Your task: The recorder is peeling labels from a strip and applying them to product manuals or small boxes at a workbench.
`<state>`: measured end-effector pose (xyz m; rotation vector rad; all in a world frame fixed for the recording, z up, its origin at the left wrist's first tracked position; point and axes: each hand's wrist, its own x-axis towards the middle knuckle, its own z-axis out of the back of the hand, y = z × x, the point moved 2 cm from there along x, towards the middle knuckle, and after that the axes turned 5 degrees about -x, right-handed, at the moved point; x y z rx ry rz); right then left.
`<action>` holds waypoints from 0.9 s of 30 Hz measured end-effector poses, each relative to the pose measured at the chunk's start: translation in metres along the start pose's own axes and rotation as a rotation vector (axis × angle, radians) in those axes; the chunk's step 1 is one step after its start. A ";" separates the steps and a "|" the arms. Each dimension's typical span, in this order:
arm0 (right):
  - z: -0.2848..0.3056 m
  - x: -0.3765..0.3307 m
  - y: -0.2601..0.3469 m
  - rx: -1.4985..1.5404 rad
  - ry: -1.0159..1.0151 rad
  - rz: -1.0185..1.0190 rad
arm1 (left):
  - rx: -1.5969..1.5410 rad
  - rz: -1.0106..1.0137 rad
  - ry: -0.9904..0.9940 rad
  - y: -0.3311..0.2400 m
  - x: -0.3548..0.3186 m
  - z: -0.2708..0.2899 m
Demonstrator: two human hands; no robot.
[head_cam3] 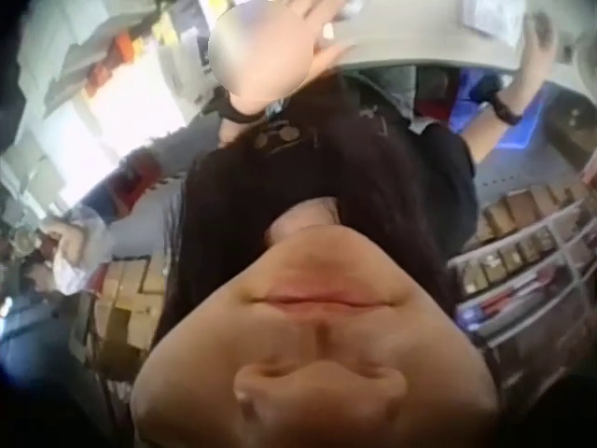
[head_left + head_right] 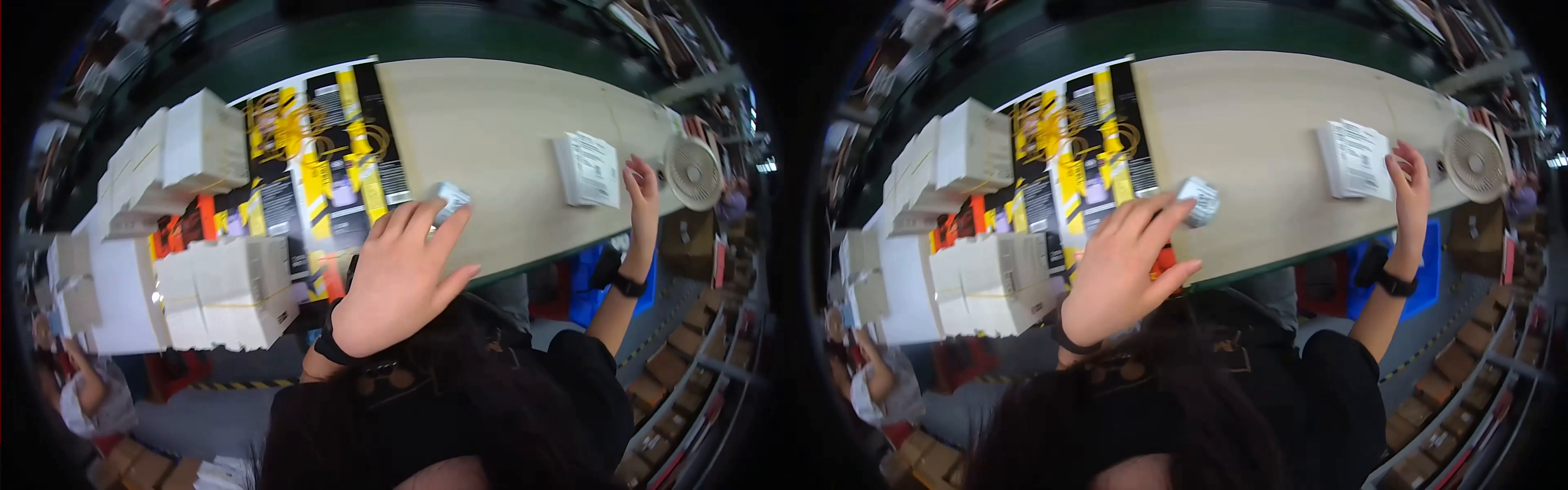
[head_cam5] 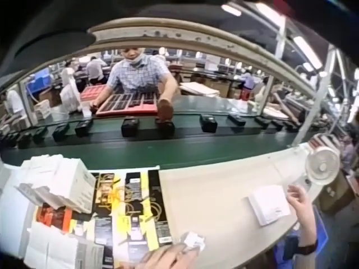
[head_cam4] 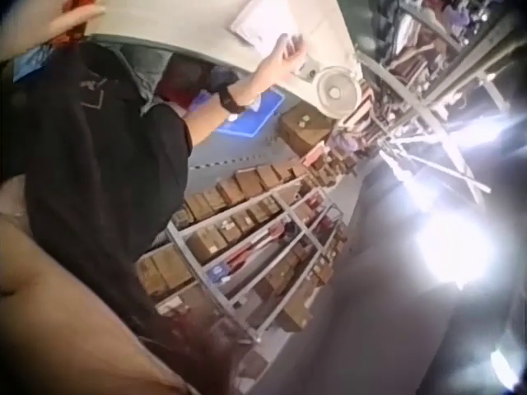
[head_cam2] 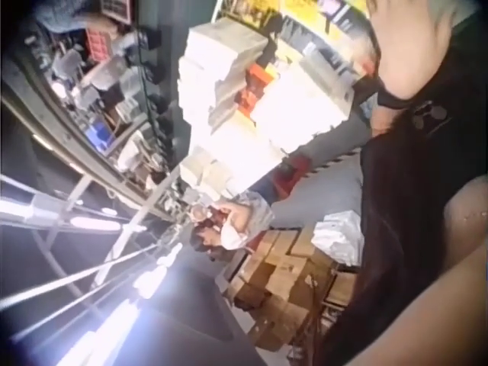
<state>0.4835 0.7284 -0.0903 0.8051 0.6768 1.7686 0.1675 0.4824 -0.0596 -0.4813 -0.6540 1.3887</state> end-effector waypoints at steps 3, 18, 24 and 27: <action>0.029 0.021 -0.066 -0.106 0.028 -0.402 | -0.552 -0.157 -0.229 -0.030 0.046 -0.015; -0.039 0.045 -0.055 0.182 0.803 -0.595 | -1.597 0.418 -0.089 -0.013 0.210 -0.202; -0.079 0.051 -0.030 0.382 0.630 0.064 | -1.101 0.215 -0.318 0.026 0.203 -0.174; -0.089 0.052 -0.019 0.376 0.554 0.045 | -0.747 0.079 -0.464 0.015 0.193 -0.144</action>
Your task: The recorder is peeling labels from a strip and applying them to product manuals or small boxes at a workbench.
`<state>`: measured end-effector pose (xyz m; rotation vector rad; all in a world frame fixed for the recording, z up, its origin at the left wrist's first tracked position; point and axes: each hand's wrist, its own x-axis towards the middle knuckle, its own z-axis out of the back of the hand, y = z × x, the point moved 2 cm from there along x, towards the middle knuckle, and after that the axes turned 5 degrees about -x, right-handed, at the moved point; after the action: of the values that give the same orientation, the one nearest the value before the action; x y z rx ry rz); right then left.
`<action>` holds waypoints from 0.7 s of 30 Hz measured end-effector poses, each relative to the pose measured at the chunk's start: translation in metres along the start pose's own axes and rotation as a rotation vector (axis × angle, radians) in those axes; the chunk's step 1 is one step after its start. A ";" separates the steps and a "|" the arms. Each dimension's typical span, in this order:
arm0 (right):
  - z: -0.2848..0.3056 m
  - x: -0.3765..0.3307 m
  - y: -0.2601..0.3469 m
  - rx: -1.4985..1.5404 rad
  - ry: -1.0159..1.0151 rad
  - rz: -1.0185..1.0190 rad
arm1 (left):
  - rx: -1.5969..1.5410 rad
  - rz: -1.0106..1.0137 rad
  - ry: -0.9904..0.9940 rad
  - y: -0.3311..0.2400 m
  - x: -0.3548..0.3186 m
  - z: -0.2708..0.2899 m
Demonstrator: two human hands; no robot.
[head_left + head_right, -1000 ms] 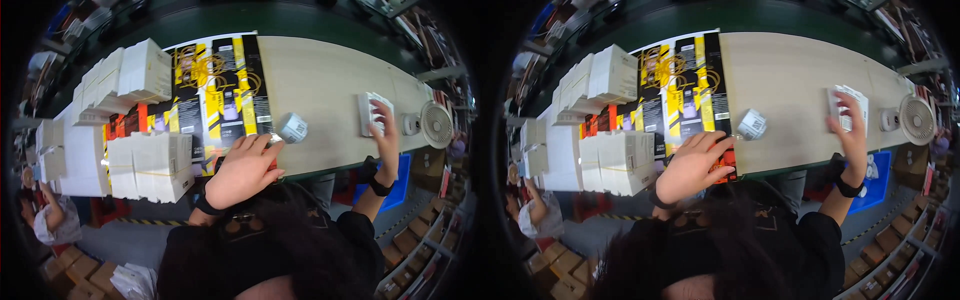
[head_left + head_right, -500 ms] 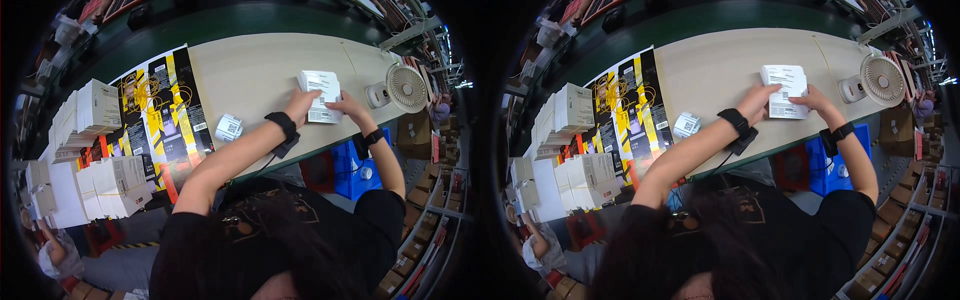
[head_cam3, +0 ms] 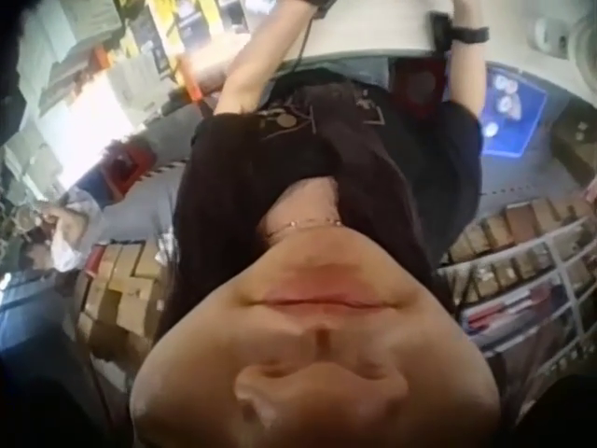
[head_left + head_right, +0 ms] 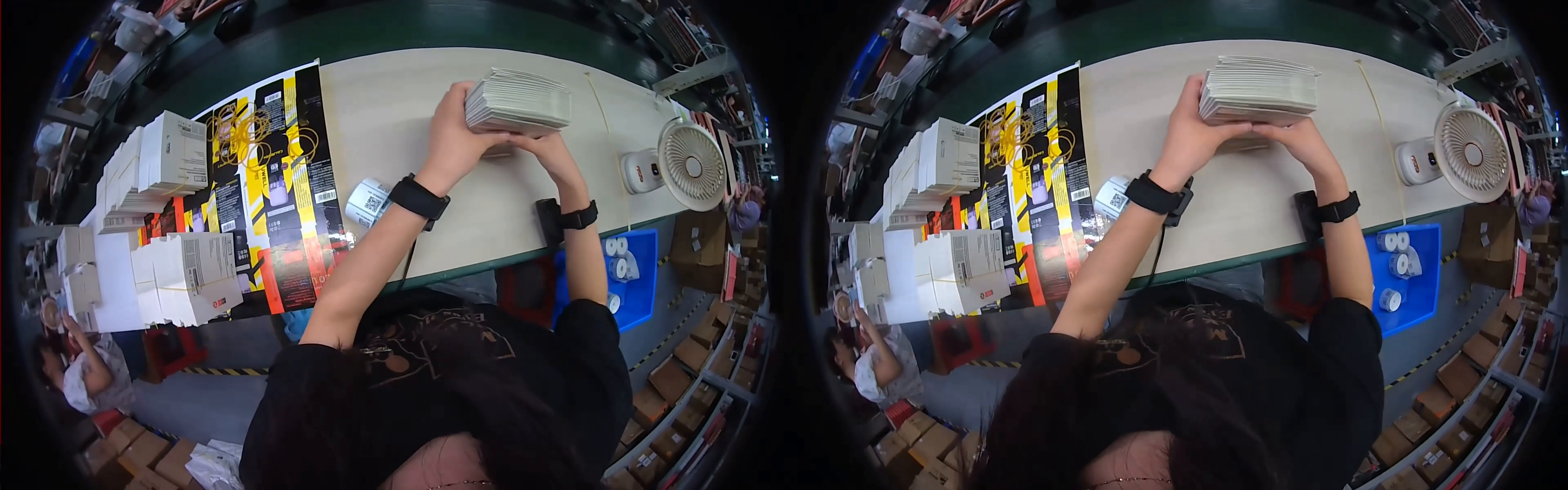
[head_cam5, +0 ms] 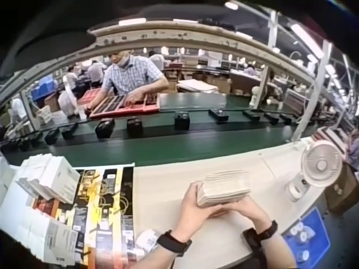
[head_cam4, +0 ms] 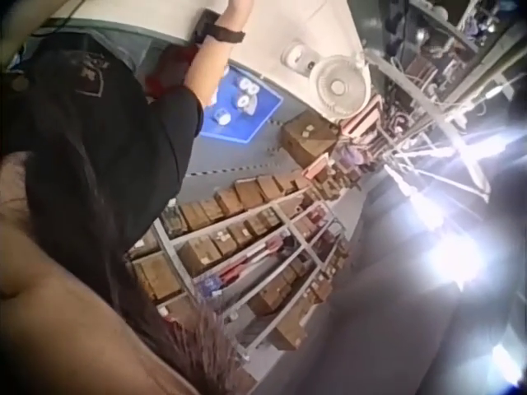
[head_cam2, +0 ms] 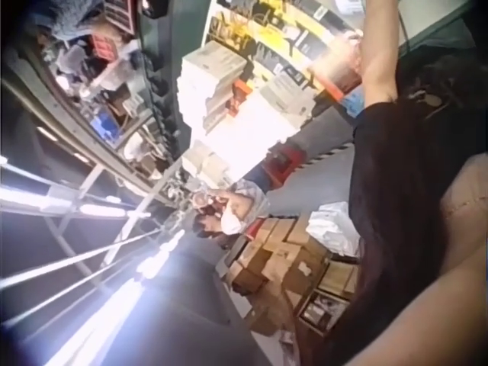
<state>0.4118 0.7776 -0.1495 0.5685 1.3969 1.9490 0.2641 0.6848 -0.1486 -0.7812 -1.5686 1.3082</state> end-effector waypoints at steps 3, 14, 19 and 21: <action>-0.005 0.009 0.006 0.110 -0.143 0.233 | 0.116 -0.169 -0.127 -0.016 0.002 0.012; -0.041 0.000 -0.014 0.199 0.116 -0.104 | -0.205 0.058 -0.192 0.002 -0.010 0.017; -0.045 0.013 0.001 0.018 0.046 0.055 | -0.233 -0.159 -0.405 -0.007 0.002 0.021; -0.049 0.033 0.015 0.206 -0.068 0.047 | -0.139 -0.275 -0.437 -0.016 -0.002 0.029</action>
<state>0.3520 0.7662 -0.1530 0.7619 1.5645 1.8158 0.2391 0.6678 -0.1339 -0.3517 -2.0490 1.2270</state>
